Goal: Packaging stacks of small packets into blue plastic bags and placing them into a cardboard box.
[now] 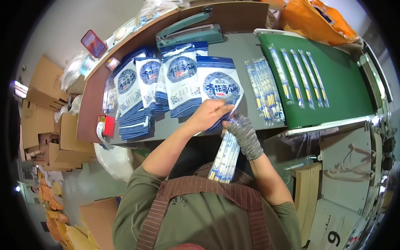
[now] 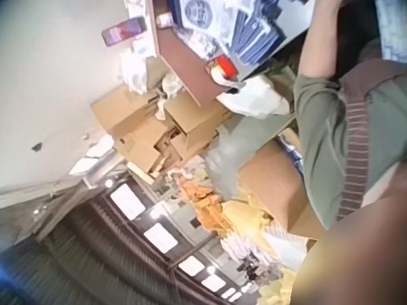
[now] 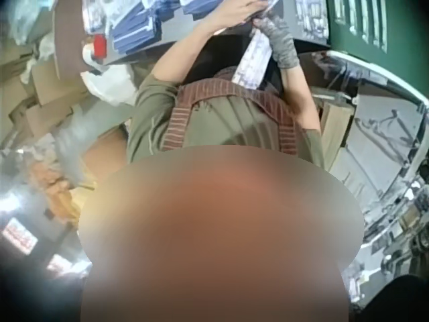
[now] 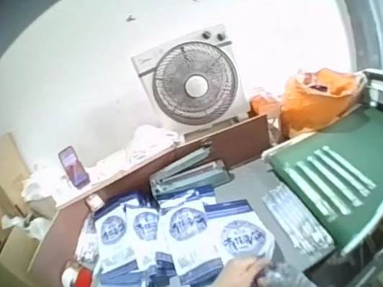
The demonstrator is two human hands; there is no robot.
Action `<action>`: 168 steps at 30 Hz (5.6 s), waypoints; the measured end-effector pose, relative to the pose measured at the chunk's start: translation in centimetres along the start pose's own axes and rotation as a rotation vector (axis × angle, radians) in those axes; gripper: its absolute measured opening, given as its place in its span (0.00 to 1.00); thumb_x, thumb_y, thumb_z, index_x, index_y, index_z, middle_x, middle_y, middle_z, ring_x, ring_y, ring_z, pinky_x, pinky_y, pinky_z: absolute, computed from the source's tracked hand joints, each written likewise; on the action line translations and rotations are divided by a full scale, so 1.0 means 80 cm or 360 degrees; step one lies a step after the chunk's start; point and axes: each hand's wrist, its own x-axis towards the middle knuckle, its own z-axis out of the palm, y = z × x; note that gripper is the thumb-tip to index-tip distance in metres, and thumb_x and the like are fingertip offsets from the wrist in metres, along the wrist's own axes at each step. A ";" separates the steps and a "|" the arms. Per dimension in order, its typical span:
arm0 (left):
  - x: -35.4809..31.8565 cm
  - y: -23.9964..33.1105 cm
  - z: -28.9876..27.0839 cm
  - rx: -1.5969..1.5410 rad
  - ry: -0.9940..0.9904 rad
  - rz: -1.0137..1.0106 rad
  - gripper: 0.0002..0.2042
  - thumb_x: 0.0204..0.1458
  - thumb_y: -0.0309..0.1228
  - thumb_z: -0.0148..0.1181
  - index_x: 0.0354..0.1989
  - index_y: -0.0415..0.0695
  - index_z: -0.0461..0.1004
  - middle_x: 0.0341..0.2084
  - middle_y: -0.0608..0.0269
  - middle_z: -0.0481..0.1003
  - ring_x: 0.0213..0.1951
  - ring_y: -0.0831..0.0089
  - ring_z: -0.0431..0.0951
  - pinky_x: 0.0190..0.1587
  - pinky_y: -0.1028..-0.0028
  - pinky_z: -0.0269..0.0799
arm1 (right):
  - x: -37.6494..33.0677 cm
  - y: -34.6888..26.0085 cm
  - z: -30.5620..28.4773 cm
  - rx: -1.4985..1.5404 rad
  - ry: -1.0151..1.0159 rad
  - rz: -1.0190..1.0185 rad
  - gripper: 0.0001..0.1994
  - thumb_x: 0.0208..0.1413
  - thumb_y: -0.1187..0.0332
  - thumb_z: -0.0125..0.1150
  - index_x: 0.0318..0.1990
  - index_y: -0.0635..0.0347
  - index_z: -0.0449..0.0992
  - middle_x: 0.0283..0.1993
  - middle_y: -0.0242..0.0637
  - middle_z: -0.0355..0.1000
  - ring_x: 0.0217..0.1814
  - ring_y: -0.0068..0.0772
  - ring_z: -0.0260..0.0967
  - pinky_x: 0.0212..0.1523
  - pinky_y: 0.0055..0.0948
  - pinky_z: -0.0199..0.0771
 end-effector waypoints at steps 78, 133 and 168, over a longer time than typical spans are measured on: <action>0.020 0.238 -0.214 0.1180 0.0023 0.0882 0.06 0.48 0.19 0.56 0.35 0.36 0.77 0.33 0.58 0.74 0.38 0.68 0.74 0.43 0.73 0.69 | 0.010 -0.334 0.170 -0.2216 0.0081 -0.0403 0.13 0.57 0.68 0.52 0.43 0.69 0.76 0.25 0.37 0.75 0.21 0.28 0.74 0.23 0.26 0.76; 0.168 -0.030 0.064 -0.0570 0.0859 -0.0416 0.50 0.46 0.61 0.60 0.62 0.27 0.51 0.57 0.34 0.60 0.60 0.42 0.59 0.63 0.54 0.55 | 0.182 -0.079 -0.064 -0.0212 0.0592 0.0216 0.22 0.57 0.57 0.62 0.53 0.62 0.71 0.44 0.34 0.72 0.40 0.23 0.67 0.42 0.25 0.69; -0.251 -0.139 -0.292 0.1993 0.0779 -0.0416 0.13 0.52 0.26 0.56 0.46 0.40 0.72 0.41 0.50 0.75 0.42 0.56 0.78 0.39 0.62 0.76 | 0.051 -0.004 0.104 -0.0368 -0.0514 0.0039 0.09 0.53 0.66 0.61 0.37 0.62 0.75 0.30 0.35 0.73 0.31 0.24 0.70 0.35 0.23 0.70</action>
